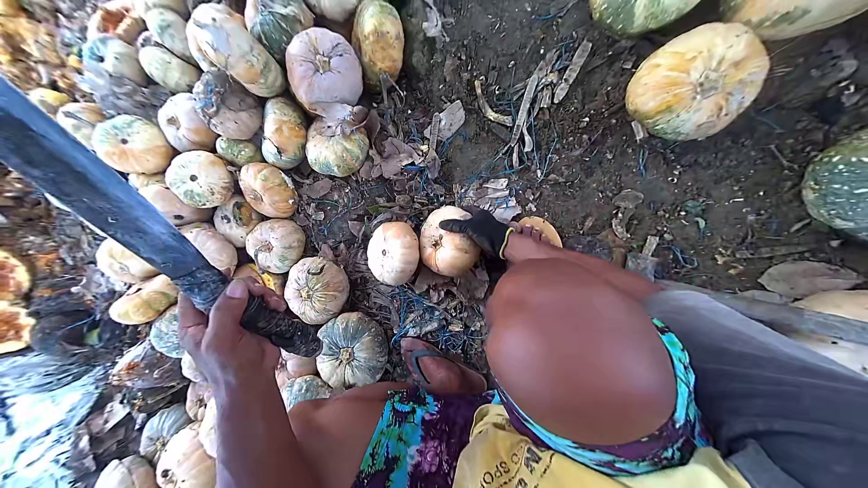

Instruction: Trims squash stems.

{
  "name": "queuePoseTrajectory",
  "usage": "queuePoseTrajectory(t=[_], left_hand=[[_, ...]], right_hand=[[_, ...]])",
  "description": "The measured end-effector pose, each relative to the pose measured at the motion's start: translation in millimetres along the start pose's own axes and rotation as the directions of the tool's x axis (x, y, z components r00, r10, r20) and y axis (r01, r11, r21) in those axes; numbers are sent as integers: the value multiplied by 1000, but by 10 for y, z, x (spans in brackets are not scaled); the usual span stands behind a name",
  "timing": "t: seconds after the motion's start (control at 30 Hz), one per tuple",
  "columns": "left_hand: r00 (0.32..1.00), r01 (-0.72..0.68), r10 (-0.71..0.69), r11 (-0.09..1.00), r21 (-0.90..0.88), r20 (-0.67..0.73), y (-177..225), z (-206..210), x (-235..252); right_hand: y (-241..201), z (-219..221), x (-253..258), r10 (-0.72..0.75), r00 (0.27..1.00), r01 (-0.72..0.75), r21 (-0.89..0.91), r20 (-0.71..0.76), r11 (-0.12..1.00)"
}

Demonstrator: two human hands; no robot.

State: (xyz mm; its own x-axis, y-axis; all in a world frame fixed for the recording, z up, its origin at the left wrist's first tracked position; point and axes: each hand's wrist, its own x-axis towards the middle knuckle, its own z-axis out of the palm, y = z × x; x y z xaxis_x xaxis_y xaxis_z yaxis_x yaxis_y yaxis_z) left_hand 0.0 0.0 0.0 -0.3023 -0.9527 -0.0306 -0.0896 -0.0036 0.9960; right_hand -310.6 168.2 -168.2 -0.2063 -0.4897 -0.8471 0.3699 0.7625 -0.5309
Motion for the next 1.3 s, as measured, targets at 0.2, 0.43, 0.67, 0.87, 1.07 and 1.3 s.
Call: queuePoseTrajectory(t=[0.2, 0.43, 0.67, 0.87, 1.07, 1.3], left_hand=[[983, -168, 183, 922, 350, -12, -196, 5, 4], [880, 172, -457, 560, 811, 129, -621, 380, -295], [886, 205, -441, 646, 735, 141, -1667, 1786, -446], [803, 242, -585, 496, 834, 115, -2355, 2355, -479], [921, 132, -352, 688, 714, 169, -2254, 2395, -400], [888, 181, -438, 615, 767, 142, -2332, 2345, -503]], right_hand=[[523, -395, 536, -344, 933, 351, 57, -110, 935], [-171, -554, 544, -555, 784, 399, -460, -277, 793], [-425, -721, 1073, -645, 702, 546, -354, -302, 760], [-342, -707, 1022, -617, 700, 555, -270, -358, 787], [-405, -750, 1038, -564, 743, 503, -256, -361, 826], [-529, -679, 1017, -522, 755, 448, -270, -396, 852]])
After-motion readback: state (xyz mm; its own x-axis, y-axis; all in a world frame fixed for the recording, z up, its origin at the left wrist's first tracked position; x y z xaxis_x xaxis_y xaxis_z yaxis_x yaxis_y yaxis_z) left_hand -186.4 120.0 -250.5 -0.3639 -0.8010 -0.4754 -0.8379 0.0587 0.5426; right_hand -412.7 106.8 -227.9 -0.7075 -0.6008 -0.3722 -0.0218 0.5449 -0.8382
